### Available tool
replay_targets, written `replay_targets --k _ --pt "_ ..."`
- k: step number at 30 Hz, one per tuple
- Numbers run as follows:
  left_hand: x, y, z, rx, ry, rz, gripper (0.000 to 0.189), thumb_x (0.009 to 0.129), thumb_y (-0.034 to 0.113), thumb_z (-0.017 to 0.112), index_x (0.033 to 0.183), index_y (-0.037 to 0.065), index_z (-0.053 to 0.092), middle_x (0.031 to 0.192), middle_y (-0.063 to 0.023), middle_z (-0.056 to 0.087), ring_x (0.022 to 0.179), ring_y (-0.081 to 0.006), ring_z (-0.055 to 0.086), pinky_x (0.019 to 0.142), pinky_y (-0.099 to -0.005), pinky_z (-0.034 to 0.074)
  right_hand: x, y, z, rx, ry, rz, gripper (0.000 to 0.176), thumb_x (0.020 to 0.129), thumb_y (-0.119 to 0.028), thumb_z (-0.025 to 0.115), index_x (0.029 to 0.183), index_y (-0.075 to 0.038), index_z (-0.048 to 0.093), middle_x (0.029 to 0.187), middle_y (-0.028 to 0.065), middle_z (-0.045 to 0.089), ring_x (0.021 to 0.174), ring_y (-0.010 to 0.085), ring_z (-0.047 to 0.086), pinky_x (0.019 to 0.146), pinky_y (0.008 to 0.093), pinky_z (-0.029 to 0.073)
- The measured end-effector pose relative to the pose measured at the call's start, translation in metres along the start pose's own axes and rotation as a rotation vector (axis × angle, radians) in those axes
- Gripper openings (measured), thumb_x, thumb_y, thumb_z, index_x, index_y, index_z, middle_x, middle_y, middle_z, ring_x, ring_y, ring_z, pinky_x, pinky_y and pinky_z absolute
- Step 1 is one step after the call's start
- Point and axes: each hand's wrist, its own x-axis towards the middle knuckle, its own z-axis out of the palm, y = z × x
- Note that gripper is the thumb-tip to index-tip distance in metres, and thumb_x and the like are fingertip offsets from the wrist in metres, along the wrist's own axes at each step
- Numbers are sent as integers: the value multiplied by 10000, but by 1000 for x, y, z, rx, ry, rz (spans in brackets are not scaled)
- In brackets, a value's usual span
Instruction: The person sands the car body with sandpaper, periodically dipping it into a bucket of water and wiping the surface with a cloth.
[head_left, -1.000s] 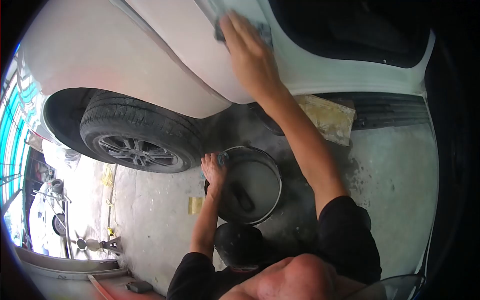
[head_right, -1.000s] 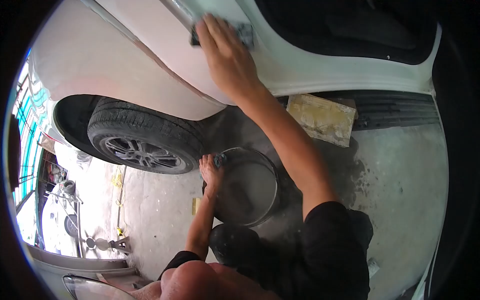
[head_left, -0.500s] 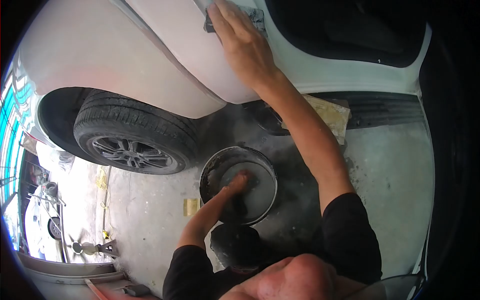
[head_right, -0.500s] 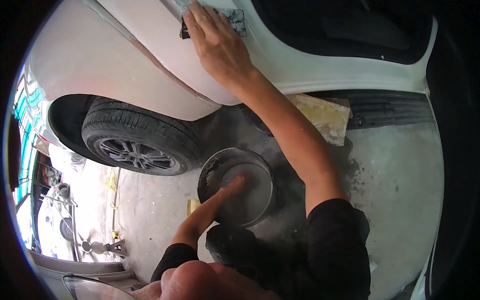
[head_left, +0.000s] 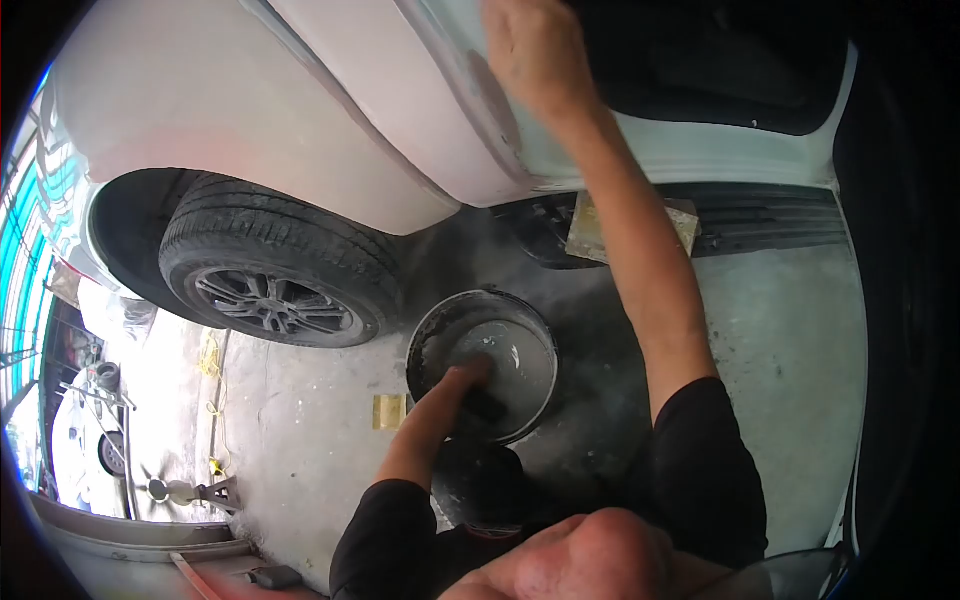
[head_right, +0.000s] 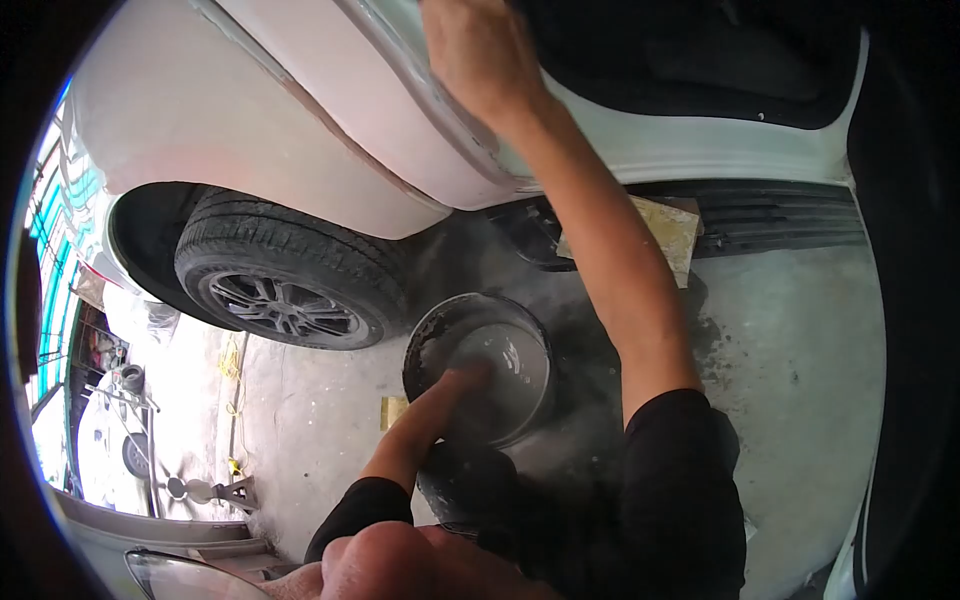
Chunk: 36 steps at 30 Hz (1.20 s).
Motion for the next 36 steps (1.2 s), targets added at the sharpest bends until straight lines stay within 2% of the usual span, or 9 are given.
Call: replay_targets --k 6,11,14,18,21,22,29,32,36 --pt "-11 14 -29 -63 32 -61 316 797 168 682 1071 24 745 1203 -254 689 1136 -408 664 988 -498 524 -96 12 39 -203 97 -93 355 925 -49 607 1274 14 636 1361 149 627 1220 369 625 997 466 536" --pt "-12 13 -20 -38 109 -9 305 799 161 682 1065 31 754 1166 -245 707 1094 -407 683 959 -492 540 -44 -2 47 -255 71 -124 367 938 -58 586 1297 3 630 1427 159 588 1290 373 583 1060 534 483" --pt "20 -27 26 -20 5 -123 482 812 240 681 1251 41 680 1304 -235 641 1233 -380 614 1044 -502 483 -72 6 44 -249 55 -114 363 942 -50 557 1296 -3 626 1412 165 595 1297 370 578 1074 532 467" --pt "-2 3 -2 -31 46 -4 320 797 207 691 1064 46 763 1130 -215 726 1080 -404 689 971 -497 530 -72 16 51 -260 87 -152 353 931 -40 558 1276 -8 627 1403 166 600 1287 360 584 1076 524 463" --pt "19 -25 25 24 94 91 325 804 219 691 1074 53 763 1133 -203 730 1071 -392 696 976 -500 531 23 -2 56 -156 64 -188 348 934 -37 555 1270 -8 641 1420 162 596 1301 356 581 1077 536 463" --pt "23 -27 26 7 47 95 323 811 220 683 1079 57 763 1136 -199 731 1073 -386 697 979 -501 531 46 -7 54 -74 173 -224 319 1003 -69 529 1279 68 614 1270 276 634 1196 390 623 1058 472 469" --pt "18 -15 30 187 212 69 342 865 209 638 1155 55 734 1228 -188 703 1145 -371 671 1017 -486 515 -18 7 53 -341 123 -248 320 925 15 564 1231 -13 653 1341 185 634 1228 383 609 994 530 482" --pt "13 -16 22 121 13 141 379 893 211 618 1226 48 697 1283 -209 671 1202 -386 638 1038 -490 502 80 -12 52 -299 -123 -114 322 932 -12 553 1240 -9 648 1341 169 631 1244 359 602 999 526 470" --pt "-8 7 -8 25 50 99 469 894 248 612 1315 43 627 1278 -226 667 1201 -390 638 1034 -488 503 161 -19 57 -252 -2 -222 254 991 -137 580 1164 41 631 1247 276 624 1218 395 597 1064 544 429"
